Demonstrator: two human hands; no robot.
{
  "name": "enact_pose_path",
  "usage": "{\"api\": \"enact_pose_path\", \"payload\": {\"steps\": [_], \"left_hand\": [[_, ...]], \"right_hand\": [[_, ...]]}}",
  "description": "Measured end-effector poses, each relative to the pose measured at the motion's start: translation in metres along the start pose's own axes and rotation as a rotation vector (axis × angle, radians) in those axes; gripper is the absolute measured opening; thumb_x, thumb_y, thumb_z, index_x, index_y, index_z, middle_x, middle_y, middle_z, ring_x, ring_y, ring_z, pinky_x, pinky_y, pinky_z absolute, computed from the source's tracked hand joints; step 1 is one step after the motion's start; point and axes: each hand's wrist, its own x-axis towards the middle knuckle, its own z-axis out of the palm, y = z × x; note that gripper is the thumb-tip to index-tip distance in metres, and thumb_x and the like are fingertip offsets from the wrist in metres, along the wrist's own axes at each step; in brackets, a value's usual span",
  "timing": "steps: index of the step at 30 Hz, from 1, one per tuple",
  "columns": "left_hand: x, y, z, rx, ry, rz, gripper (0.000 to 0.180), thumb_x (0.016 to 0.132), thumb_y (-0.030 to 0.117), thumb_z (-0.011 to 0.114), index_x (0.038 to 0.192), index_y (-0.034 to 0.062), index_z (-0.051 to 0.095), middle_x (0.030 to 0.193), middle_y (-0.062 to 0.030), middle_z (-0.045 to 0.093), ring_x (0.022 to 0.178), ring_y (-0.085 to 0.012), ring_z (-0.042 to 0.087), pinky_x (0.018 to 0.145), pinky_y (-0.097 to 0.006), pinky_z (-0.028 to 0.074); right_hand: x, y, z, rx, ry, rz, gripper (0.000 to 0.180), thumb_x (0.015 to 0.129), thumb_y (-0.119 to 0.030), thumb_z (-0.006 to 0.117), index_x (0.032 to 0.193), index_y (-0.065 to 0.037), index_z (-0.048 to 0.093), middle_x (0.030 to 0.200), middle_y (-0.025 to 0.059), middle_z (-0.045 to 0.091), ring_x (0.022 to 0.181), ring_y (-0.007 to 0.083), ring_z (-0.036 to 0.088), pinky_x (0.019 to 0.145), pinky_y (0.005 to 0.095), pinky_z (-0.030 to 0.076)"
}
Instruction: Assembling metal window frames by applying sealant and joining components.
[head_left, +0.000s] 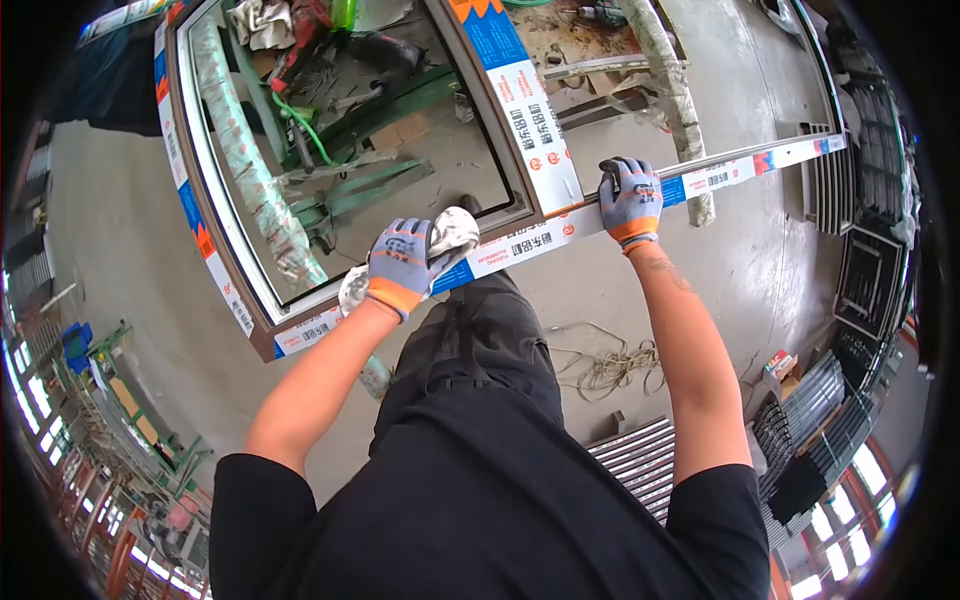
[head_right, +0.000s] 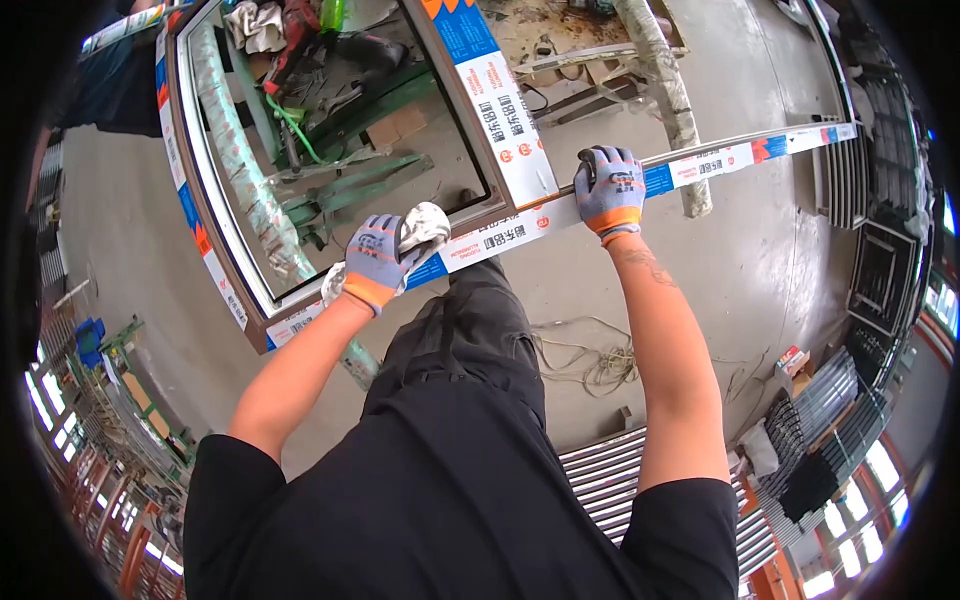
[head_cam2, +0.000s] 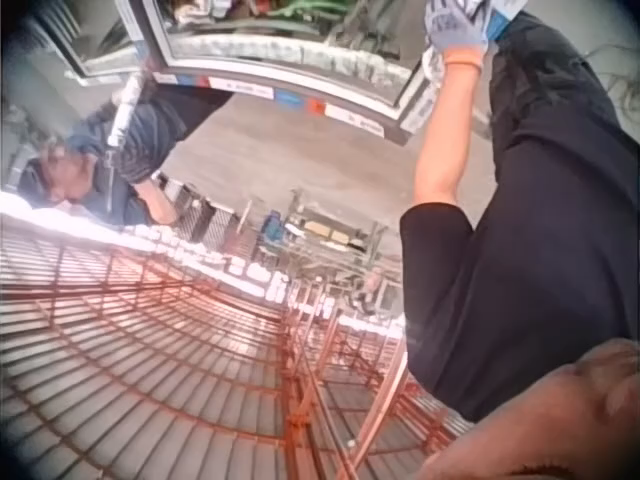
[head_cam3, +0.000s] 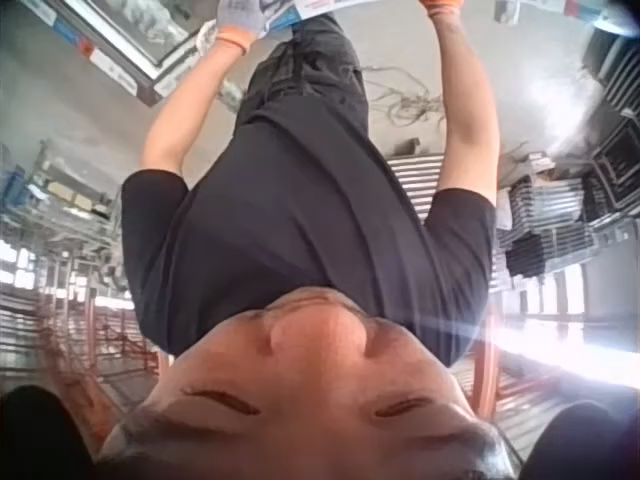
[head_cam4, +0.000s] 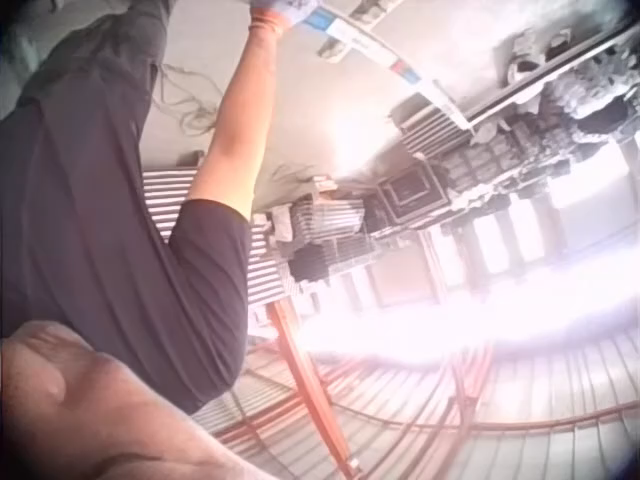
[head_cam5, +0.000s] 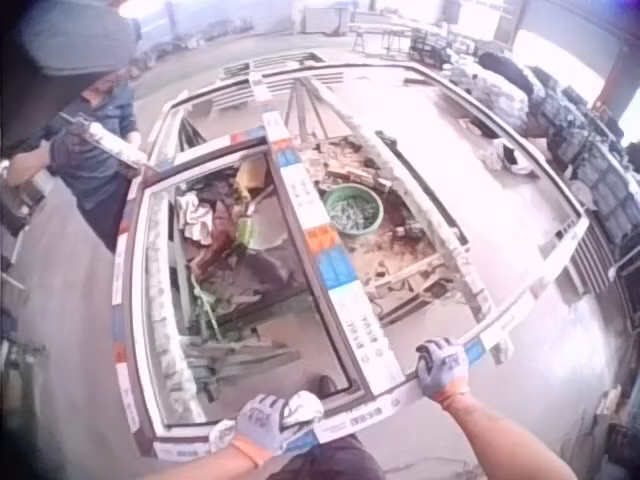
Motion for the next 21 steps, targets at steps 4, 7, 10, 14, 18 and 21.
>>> {"api": "enact_pose_path", "payload": {"steps": [4,7,10,14,18,21], "left_hand": [[0.034,0.038,0.009,0.021,0.138,0.187,0.049,0.079,0.037,0.071,0.109,0.0006,0.056,0.104,-0.0142,0.061,0.101,-0.0312,0.058,0.092,-0.04,0.045],[0.06,0.064,0.029,0.207,0.219,0.235,0.058,0.082,0.046,0.066,0.119,0.0029,0.057,0.106,-0.0126,0.062,0.104,-0.027,0.058,0.094,-0.039,0.044],[0.044,0.048,0.012,0.019,0.018,0.077,0.055,0.081,0.046,0.065,0.112,0.0012,0.059,0.107,-0.0152,0.062,0.105,-0.0307,0.057,0.094,-0.04,0.044],[-0.065,-0.062,-0.004,0.106,0.226,0.116,0.056,0.074,0.043,0.069,0.107,-0.0011,0.06,0.097,-0.0167,0.062,0.096,-0.0348,0.058,0.089,-0.043,0.046],[-0.105,-0.108,-0.009,0.121,0.108,0.208,0.055,0.07,0.039,0.073,0.109,0.0042,0.059,0.1,-0.0149,0.058,0.092,-0.0341,0.055,0.079,-0.047,0.044],[-0.042,-0.046,-0.006,0.034,0.061,0.186,0.056,0.071,0.042,0.074,0.109,0.0036,0.059,0.104,-0.0144,0.058,0.1,-0.0341,0.054,0.088,-0.045,0.043]], "right_hand": [[0.002,-0.003,-0.001,0.008,0.011,-0.017,0.015,0.082,-0.014,0.06,0.096,-0.011,0.067,0.1,0.0091,0.066,0.099,0.032,0.058,0.087,0.0426,0.045],[0.001,-0.003,0.002,0.007,-0.013,-0.012,0.015,0.082,-0.014,0.06,0.095,-0.011,0.067,0.101,0.009,0.065,0.1,0.032,0.058,0.087,0.0427,0.045],[0.0,0.001,0.002,-0.005,-0.026,0.0,0.015,0.082,-0.015,0.06,0.095,-0.011,0.067,0.101,0.0093,0.065,0.1,0.032,0.058,0.088,0.0429,0.045],[-0.002,0.001,-0.001,0.015,0.013,-0.009,0.015,0.082,-0.015,0.06,0.095,-0.011,0.067,0.101,0.01,0.065,0.1,0.032,0.058,0.088,0.0435,0.045],[0.001,-0.003,0.0,0.04,0.03,-0.01,0.015,0.082,-0.014,0.06,0.095,-0.01,0.066,0.1,0.01,0.065,0.099,0.0321,0.058,0.087,0.0432,0.046],[0.003,-0.001,-0.002,0.036,0.024,-0.001,0.015,0.081,-0.015,0.061,0.094,-0.011,0.067,0.101,0.0096,0.065,0.099,0.0317,0.058,0.088,0.0424,0.045]]}}
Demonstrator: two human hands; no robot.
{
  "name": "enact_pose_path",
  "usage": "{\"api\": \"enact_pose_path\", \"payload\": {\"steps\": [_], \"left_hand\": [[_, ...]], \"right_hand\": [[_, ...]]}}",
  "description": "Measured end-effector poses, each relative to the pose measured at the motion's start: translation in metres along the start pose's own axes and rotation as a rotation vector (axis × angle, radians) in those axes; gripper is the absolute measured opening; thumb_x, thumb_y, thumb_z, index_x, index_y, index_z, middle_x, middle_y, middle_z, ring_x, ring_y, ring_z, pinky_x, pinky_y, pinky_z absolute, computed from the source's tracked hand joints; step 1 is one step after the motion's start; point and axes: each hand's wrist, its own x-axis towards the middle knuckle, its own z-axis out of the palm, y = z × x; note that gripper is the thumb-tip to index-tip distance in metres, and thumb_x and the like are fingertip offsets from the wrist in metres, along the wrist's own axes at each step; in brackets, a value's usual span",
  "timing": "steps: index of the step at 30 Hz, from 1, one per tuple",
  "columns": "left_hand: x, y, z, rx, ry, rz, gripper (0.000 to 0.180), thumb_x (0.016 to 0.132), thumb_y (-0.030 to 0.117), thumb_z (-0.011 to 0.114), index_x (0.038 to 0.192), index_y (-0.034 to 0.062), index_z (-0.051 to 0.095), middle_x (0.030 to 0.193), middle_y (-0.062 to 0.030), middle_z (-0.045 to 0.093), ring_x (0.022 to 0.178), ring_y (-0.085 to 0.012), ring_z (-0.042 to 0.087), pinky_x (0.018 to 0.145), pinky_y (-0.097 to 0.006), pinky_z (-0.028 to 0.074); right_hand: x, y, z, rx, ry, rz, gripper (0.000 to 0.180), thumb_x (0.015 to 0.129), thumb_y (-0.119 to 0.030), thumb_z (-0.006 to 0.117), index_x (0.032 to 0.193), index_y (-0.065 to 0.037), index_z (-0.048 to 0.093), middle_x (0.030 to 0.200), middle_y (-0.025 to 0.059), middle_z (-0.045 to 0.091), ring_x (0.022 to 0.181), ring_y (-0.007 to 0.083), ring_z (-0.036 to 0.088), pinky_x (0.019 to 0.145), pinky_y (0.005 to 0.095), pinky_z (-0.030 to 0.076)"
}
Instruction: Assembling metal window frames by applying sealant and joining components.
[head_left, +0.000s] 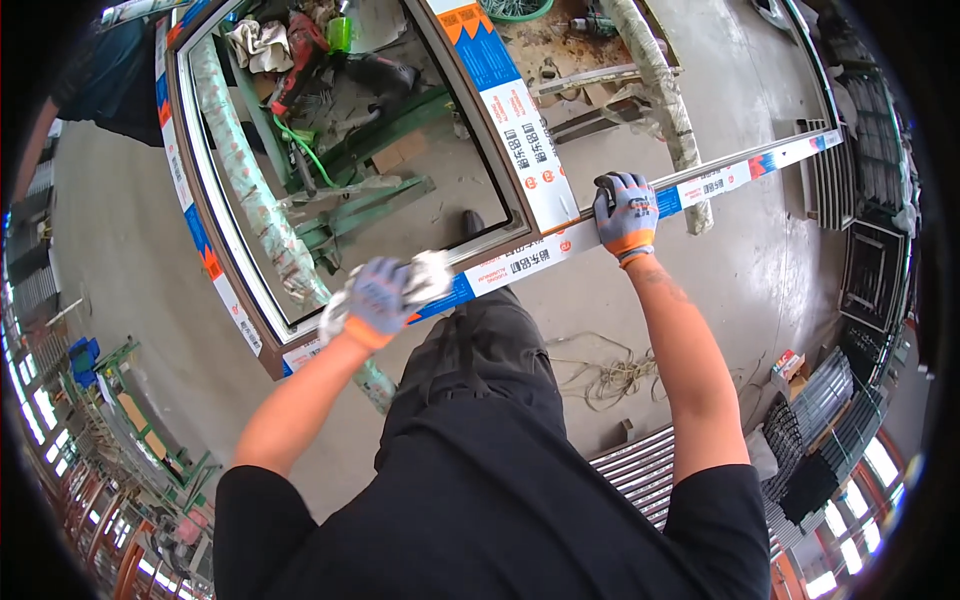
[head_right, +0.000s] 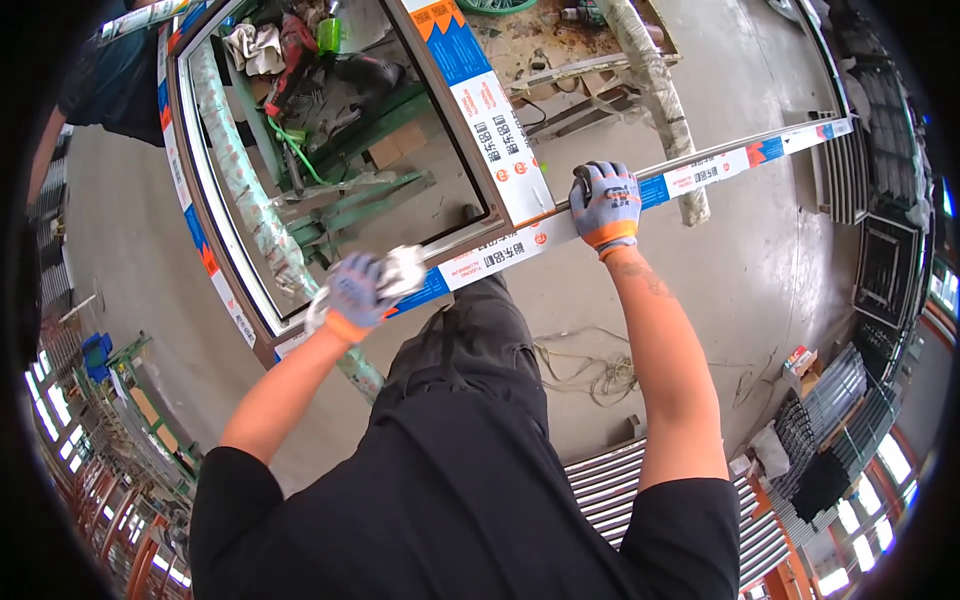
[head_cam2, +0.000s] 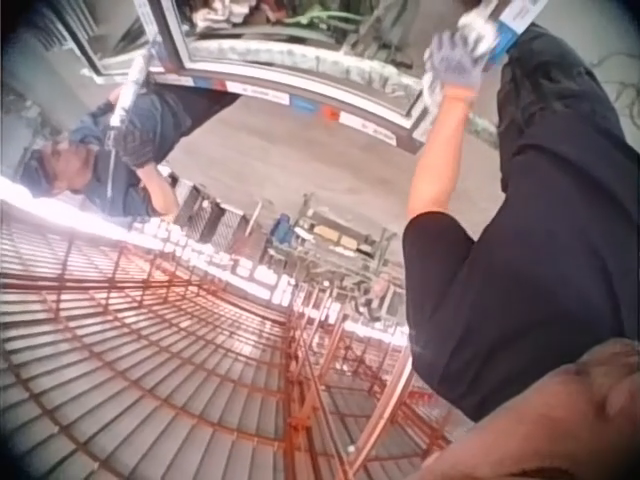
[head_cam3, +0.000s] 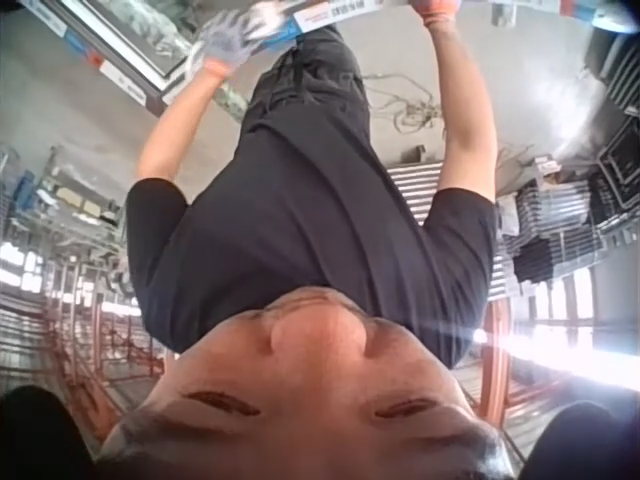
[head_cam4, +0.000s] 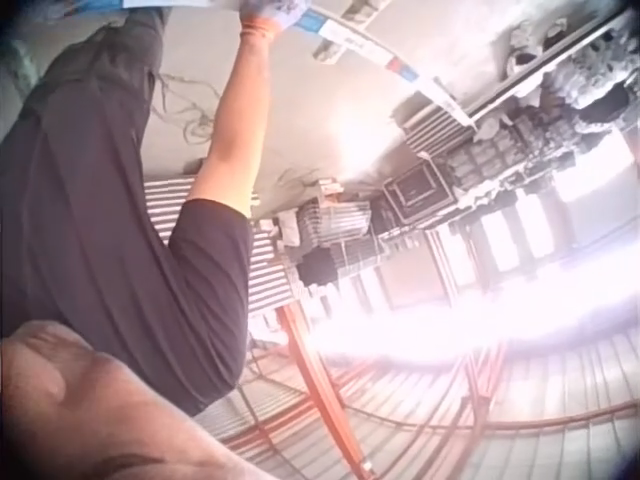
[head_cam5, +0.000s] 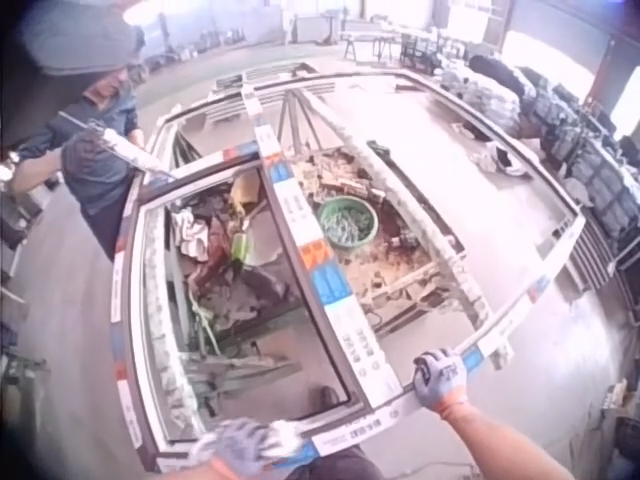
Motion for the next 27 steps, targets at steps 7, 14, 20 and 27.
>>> {"api": "enact_pose_path", "payload": {"steps": [7,14,20,27], "left_hand": [[0.142,0.118,0.031,0.03,0.055,0.335,0.046,0.073,0.036,0.07,0.11,0.0087,0.062,0.101,-0.008,0.058,0.099,-0.0263,0.055,0.088,-0.038,0.045],[0.231,0.069,0.009,0.001,0.385,-0.132,0.044,0.081,0.045,0.065,0.113,0.0152,0.061,0.113,-0.0144,0.055,0.112,-0.0336,0.048,0.09,-0.049,0.043],[0.355,-0.07,-0.072,0.271,0.647,-0.329,0.049,0.082,0.045,0.068,0.117,0.0111,0.06,0.108,-0.0166,0.059,0.108,-0.0355,0.053,0.091,-0.044,0.044],[0.263,0.042,0.012,0.018,0.584,-0.134,0.043,0.081,0.03,0.064,0.119,0.0107,0.058,0.115,-0.0181,0.056,0.114,-0.0379,0.048,0.099,-0.052,0.039]], "right_hand": [[-0.007,0.002,0.006,-0.018,0.031,-0.024,0.016,0.081,-0.014,0.06,0.095,-0.011,0.067,0.101,0.0099,0.065,0.099,0.0324,0.058,0.089,0.0427,0.044],[-0.005,-0.002,-0.002,-0.003,-0.044,0.012,0.017,0.08,-0.016,0.061,0.094,-0.01,0.066,0.101,0.0091,0.065,0.098,0.0314,0.057,0.089,0.0435,0.044],[0.01,-0.014,-0.002,0.044,-0.047,-0.021,0.015,0.082,-0.011,0.058,0.095,-0.009,0.065,0.1,0.0099,0.064,0.099,0.0317,0.058,0.088,0.0442,0.044],[-0.001,0.0,-0.004,0.058,0.002,0.002,0.016,0.082,-0.012,0.059,0.096,-0.009,0.065,0.102,0.0099,0.064,0.1,0.0322,0.057,0.086,0.0441,0.045]]}}
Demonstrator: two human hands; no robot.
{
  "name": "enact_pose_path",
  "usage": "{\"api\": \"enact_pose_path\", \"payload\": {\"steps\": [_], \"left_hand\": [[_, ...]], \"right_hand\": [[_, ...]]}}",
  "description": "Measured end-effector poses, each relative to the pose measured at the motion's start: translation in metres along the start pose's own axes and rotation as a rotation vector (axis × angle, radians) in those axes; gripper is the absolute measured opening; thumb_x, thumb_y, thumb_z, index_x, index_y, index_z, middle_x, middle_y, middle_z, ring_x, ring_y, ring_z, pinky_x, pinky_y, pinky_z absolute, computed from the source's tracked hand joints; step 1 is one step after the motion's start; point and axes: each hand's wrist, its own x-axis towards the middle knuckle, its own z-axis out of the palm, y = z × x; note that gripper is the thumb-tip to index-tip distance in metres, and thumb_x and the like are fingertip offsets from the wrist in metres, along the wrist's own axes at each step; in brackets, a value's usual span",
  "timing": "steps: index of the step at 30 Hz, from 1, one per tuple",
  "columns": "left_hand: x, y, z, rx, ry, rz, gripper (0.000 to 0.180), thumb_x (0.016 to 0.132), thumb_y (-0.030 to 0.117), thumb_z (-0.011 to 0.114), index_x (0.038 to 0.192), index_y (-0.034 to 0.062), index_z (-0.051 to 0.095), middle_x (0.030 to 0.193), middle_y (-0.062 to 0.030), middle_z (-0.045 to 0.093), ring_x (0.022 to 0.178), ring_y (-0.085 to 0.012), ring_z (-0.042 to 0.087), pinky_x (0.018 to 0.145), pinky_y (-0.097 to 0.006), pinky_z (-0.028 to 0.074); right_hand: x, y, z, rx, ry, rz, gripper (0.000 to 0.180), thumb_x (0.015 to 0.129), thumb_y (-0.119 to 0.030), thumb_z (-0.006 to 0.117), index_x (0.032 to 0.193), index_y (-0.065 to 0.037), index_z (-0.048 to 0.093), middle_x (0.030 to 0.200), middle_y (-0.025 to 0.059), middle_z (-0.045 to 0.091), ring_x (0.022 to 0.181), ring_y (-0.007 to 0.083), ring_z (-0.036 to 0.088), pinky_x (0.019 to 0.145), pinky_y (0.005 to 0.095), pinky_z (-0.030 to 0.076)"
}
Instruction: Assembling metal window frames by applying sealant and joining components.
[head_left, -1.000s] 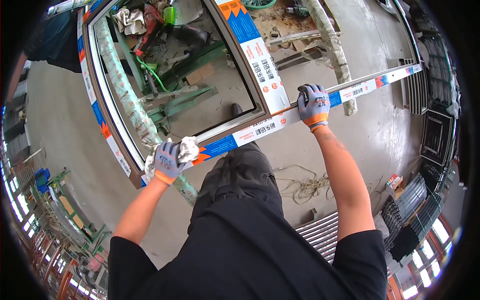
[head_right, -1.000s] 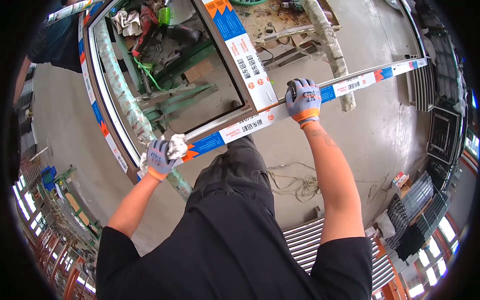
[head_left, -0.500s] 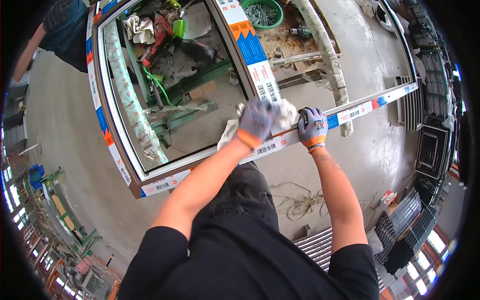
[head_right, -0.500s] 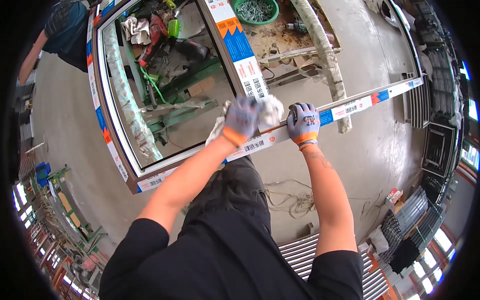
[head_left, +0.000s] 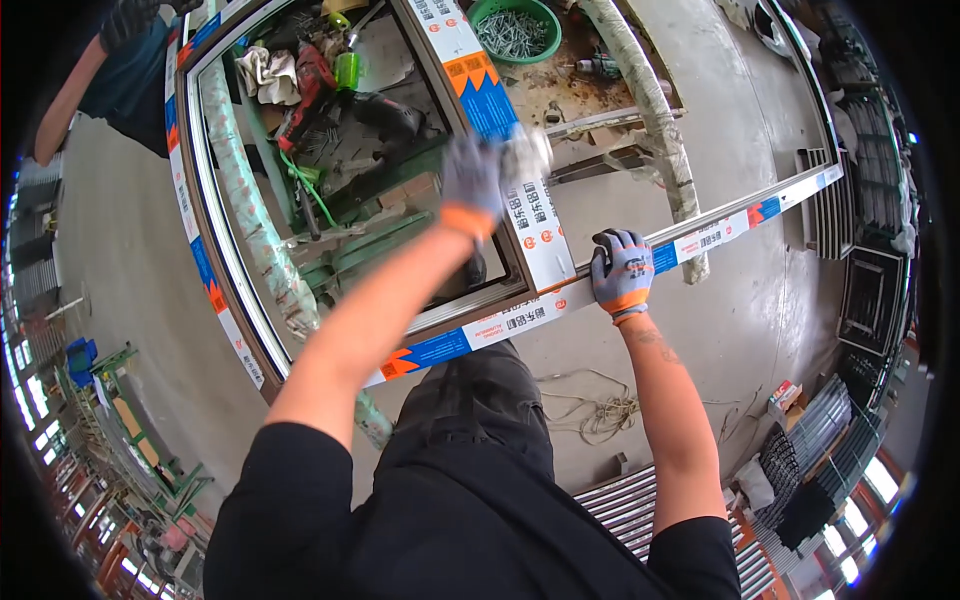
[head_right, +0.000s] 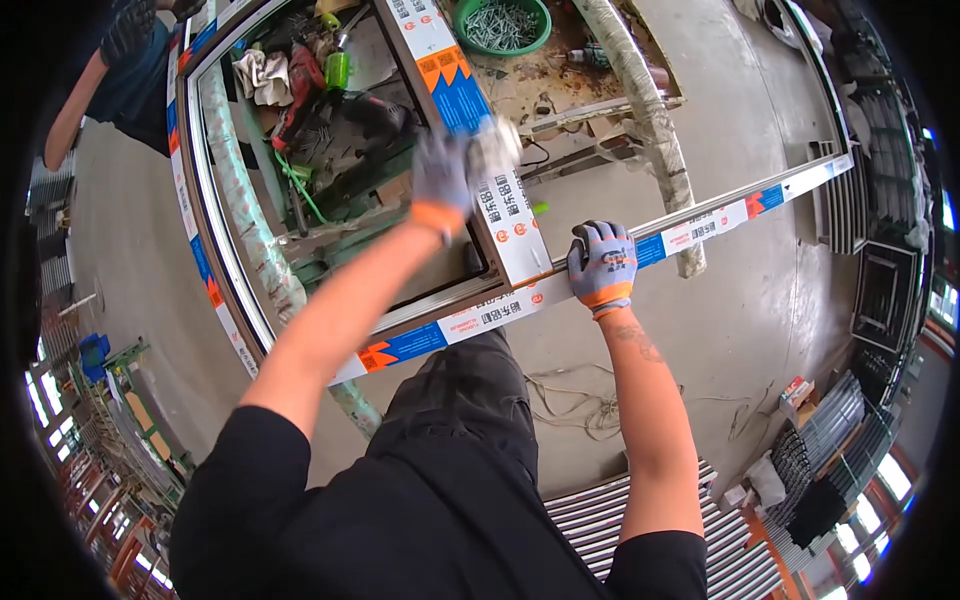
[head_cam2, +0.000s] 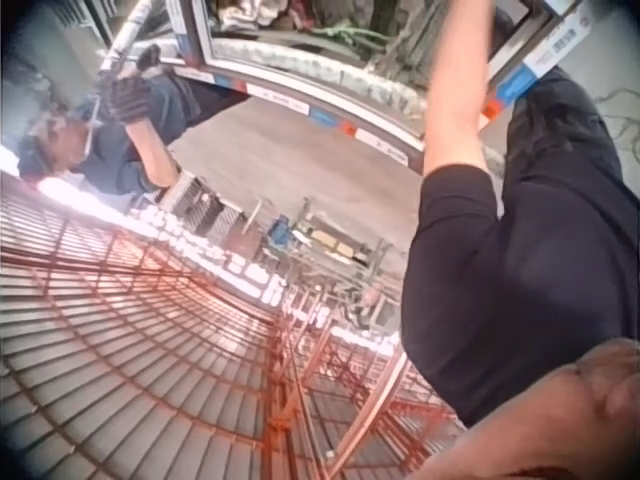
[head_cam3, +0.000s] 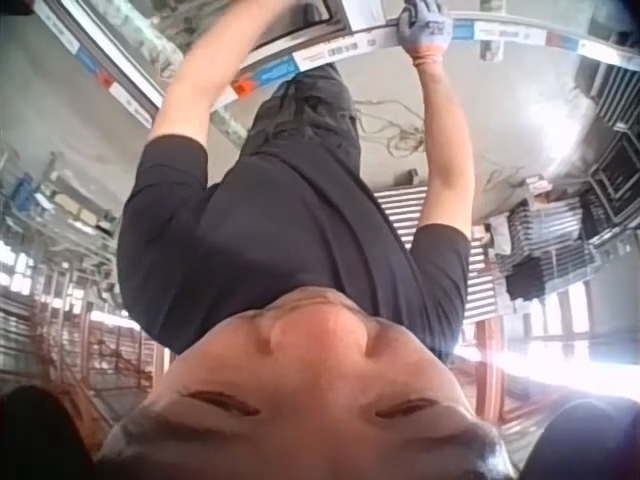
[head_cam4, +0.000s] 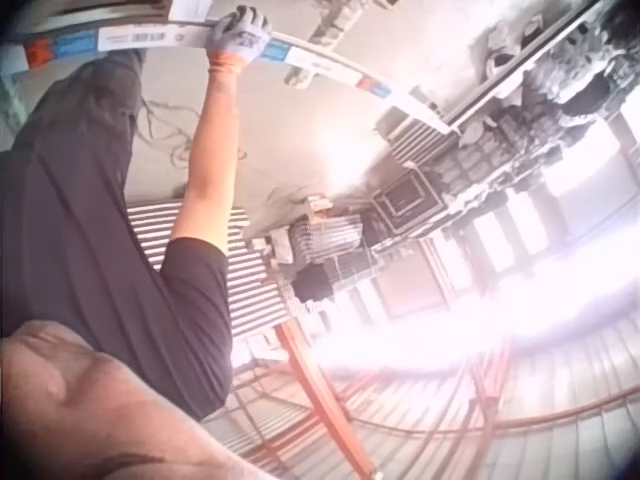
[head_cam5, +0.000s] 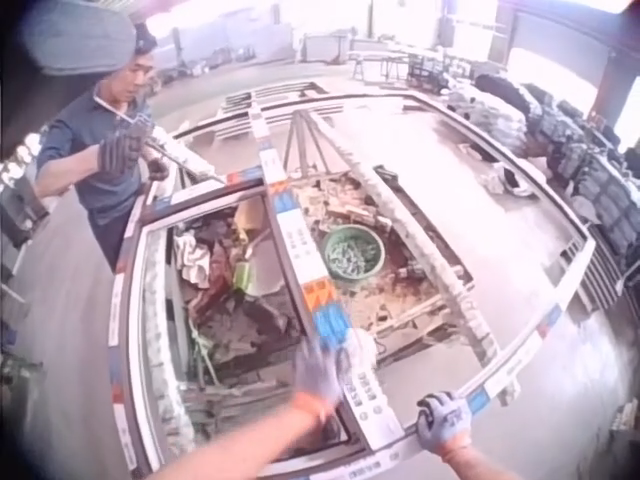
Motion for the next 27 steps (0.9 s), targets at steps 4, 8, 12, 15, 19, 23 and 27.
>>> {"api": "enact_pose_path", "payload": {"steps": [4,8,12,15,19,23,27], "left_hand": [[-0.081,0.048,-0.035,-0.029,-0.618,0.299,0.04,0.077,0.032,0.064,0.114,0.0172,0.062,0.108,-0.0074,0.06,0.105,-0.0305,0.054,0.098,-0.045,0.039],[-0.006,-0.007,-0.003,0.277,-0.08,0.29,0.03,0.087,0.038,0.055,0.106,0.0149,0.06,0.102,-0.0106,0.06,0.1,-0.0292,0.054,0.085,-0.045,0.042],[0.123,-0.073,-0.011,0.358,-0.094,-0.039,0.061,0.08,0.06,0.064,0.112,0.0089,0.057,0.113,-0.0134,0.058,0.108,-0.0311,0.051,0.092,-0.045,0.043],[0.124,-0.077,-0.006,0.348,-0.057,-0.036,0.065,0.08,0.065,0.06,0.114,0.0097,0.058,0.113,-0.012,0.059,0.109,-0.0305,0.051,0.09,-0.046,0.043],[0.036,0.006,-0.014,0.213,-0.299,0.162,0.053,0.084,0.055,0.057,0.115,0.0119,0.058,0.114,-0.0089,0.057,0.111,-0.0299,0.05,0.095,-0.045,0.04],[-0.085,0.059,-0.03,0.122,-0.442,0.333,0.033,0.082,0.03,0.059,0.109,0.0116,0.061,0.109,-0.006,0.06,0.106,-0.0274,0.055,0.091,-0.041,0.043],[-0.135,0.06,-0.07,0.122,-0.634,0.306,0.027,0.083,0.029,0.057,0.105,0.0143,0.063,0.101,-0.0044,0.059,0.101,-0.0248,0.055,0.083,-0.04,0.045]], "right_hand": [[0.001,-0.004,0.002,-0.006,-0.01,-0.002,0.016,0.078,-0.014,0.062,0.093,-0.009,0.065,0.1,0.01,0.064,0.097,0.0321,0.057,0.087,0.0447,0.044],[0.002,-0.003,0.0,-0.01,-0.015,0.007,0.015,0.079,-0.013,0.061,0.093,-0.009,0.065,0.1,0.0099,0.064,0.096,0.0324,0.057,0.088,0.0443,0.044],[0.004,-0.006,0.005,0.0,-0.008,-0.019,0.015,0.08,-0.013,0.06,0.093,-0.009,0.066,0.1,0.0099,0.064,0.098,0.0327,0.057,0.089,0.0447,0.043],[0.006,-0.01,0.01,0.009,-0.012,-0.021,0.016,0.079,-0.013,0.06,0.093,-0.009,0.066,0.1,0.0098,0.064,0.098,0.0326,0.057,0.089,0.0449,0.043],[-0.007,0.005,-0.003,-0.04,-0.002,0.025,0.016,0.08,-0.013,0.059,0.094,-0.009,0.065,0.1,0.01,0.064,0.1,0.0325,0.056,0.09,0.0452,0.043],[0.0,-0.006,0.002,-0.056,-0.027,0.002,0.017,0.079,-0.015,0.059,0.094,-0.009,0.065,0.1,0.0105,0.064,0.099,0.0333,0.056,0.089,0.0454,0.043],[0.005,-0.013,0.006,-0.048,-0.088,-0.024,0.018,0.077,-0.014,0.058,0.092,-0.008,0.066,0.095,0.0119,0.065,0.095,0.0335,0.058,0.086,0.0445,0.045]]}}
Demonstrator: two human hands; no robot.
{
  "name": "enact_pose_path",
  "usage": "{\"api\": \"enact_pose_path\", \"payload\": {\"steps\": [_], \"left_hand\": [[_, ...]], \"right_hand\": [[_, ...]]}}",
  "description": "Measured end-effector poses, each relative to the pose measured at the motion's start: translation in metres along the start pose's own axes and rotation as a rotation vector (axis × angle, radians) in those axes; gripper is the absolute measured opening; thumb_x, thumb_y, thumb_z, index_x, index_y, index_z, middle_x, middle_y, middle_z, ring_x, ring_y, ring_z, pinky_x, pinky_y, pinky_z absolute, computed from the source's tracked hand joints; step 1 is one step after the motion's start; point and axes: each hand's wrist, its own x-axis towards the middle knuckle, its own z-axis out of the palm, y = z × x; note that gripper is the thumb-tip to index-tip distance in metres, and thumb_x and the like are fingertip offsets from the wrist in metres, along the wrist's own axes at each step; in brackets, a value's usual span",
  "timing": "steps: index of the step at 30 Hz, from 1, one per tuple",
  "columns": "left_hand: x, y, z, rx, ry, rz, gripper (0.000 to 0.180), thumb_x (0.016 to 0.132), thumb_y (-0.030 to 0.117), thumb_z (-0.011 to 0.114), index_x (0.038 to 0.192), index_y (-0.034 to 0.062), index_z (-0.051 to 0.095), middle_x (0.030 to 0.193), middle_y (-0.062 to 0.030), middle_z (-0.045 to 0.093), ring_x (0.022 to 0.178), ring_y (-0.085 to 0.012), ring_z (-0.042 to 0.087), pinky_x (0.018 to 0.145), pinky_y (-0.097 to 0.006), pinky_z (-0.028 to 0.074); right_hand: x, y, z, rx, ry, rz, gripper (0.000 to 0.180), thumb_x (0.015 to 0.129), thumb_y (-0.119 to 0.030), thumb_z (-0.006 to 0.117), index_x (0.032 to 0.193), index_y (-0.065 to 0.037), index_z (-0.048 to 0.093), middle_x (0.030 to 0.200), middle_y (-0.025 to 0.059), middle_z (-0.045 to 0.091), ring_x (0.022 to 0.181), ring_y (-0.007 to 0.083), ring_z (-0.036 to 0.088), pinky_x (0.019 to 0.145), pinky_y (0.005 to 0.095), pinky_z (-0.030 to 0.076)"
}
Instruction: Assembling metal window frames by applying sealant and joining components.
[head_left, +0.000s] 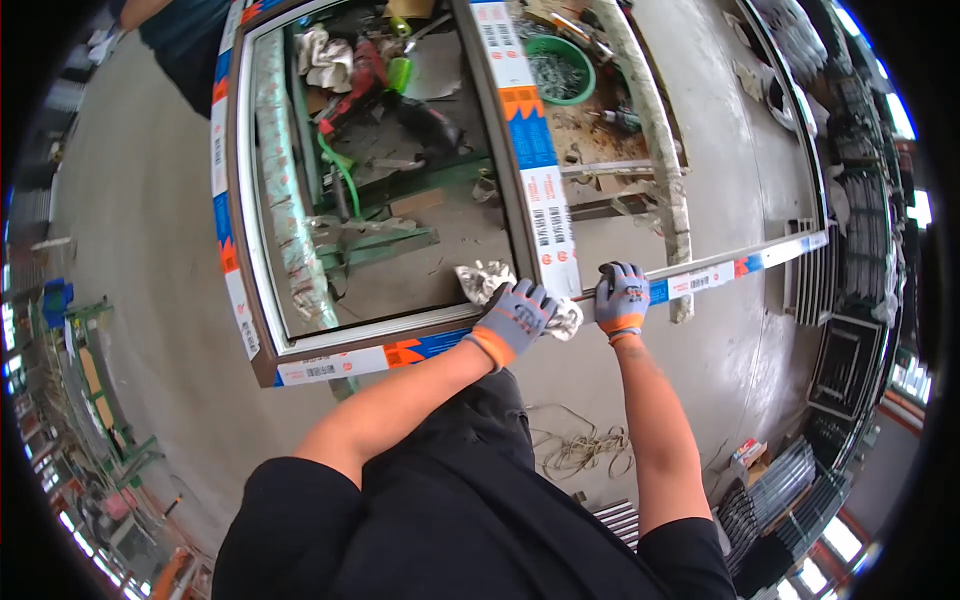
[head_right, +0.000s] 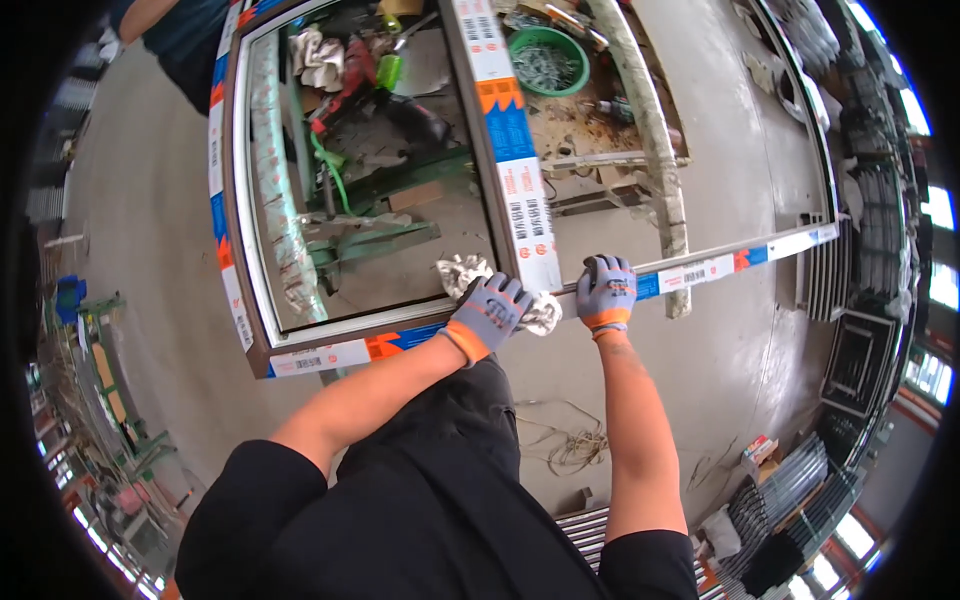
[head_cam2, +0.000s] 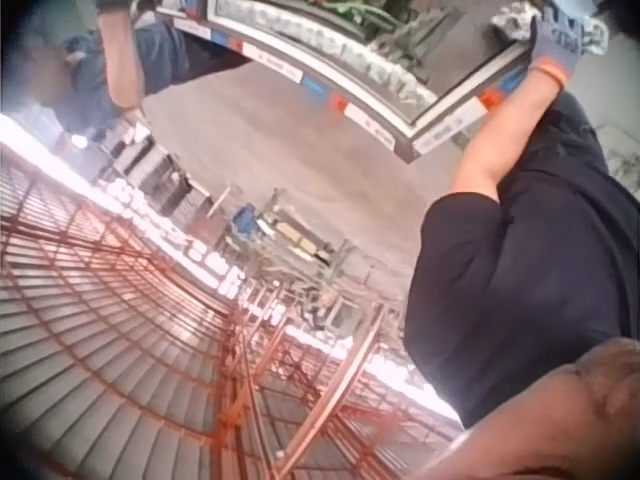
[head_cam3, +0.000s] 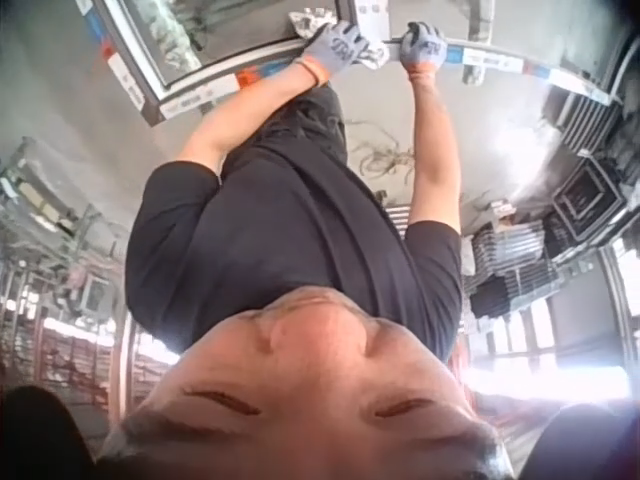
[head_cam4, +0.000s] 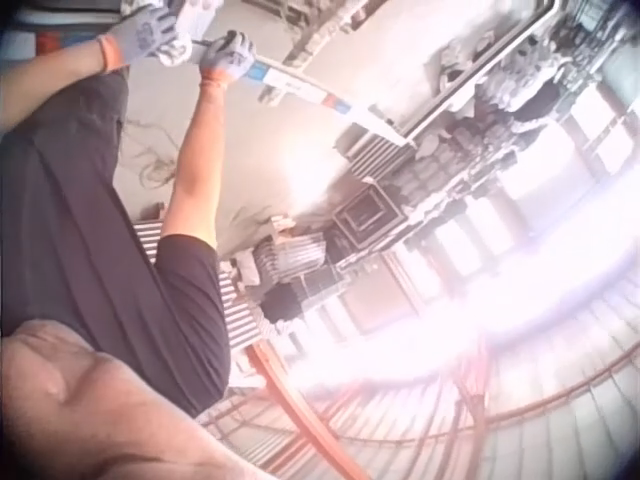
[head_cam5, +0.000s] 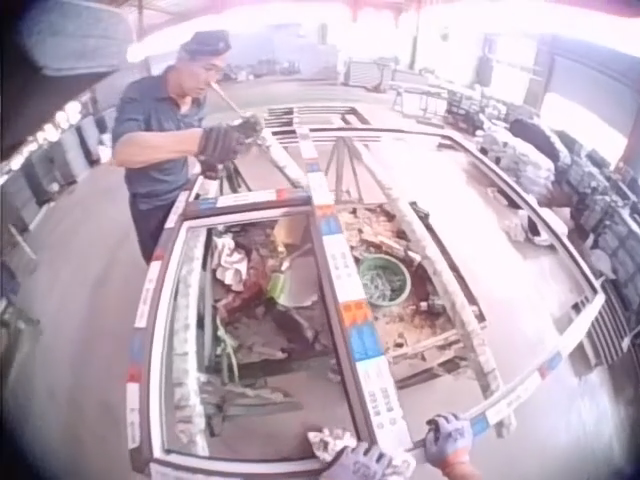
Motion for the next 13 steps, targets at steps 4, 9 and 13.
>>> {"api": "enact_pose_path", "payload": {"steps": [4,9,13], "left_hand": [[-0.099,-0.049,0.01,0.02,0.213,-0.128,0.025,0.083,0.03,0.057,0.103,0.0174,0.065,0.099,-0.0039,0.058,0.097,-0.0225,0.056,0.08,-0.038,0.045],[-0.258,-0.109,0.016,0.159,0.075,-0.403,0.03,0.081,0.029,0.055,0.107,0.0183,0.064,0.102,-0.004,0.059,0.1,-0.0235,0.056,0.087,-0.04,0.045],[-0.336,-0.117,0.008,0.114,-0.045,-0.598,0.032,0.086,0.024,0.05,0.114,0.0146,0.061,0.105,-0.0049,0.059,0.101,-0.0244,0.055,0.088,-0.039,0.046]], "right_hand": [[-0.004,0.015,-0.003,-0.061,-0.062,-0.021,0.018,0.076,-0.013,0.056,0.088,-0.006,0.068,0.087,0.0145,0.066,0.086,0.0343,0.061,0.078,0.0445,0.048],[-0.006,0.005,-0.006,-0.083,-0.007,-0.015,0.02,0.083,-0.01,0.05,0.092,-0.006,0.068,0.094,0.0126,0.067,0.094,0.0342,0.059,0.085,0.0448,0.046],[-0.005,0.005,0.01,-0.042,-0.065,0.067,0.022,0.079,-0.009,0.052,0.094,-0.006,0.068,0.098,0.0139,0.066,0.097,0.0336,0.058,0.091,0.0453,0.044]]}}
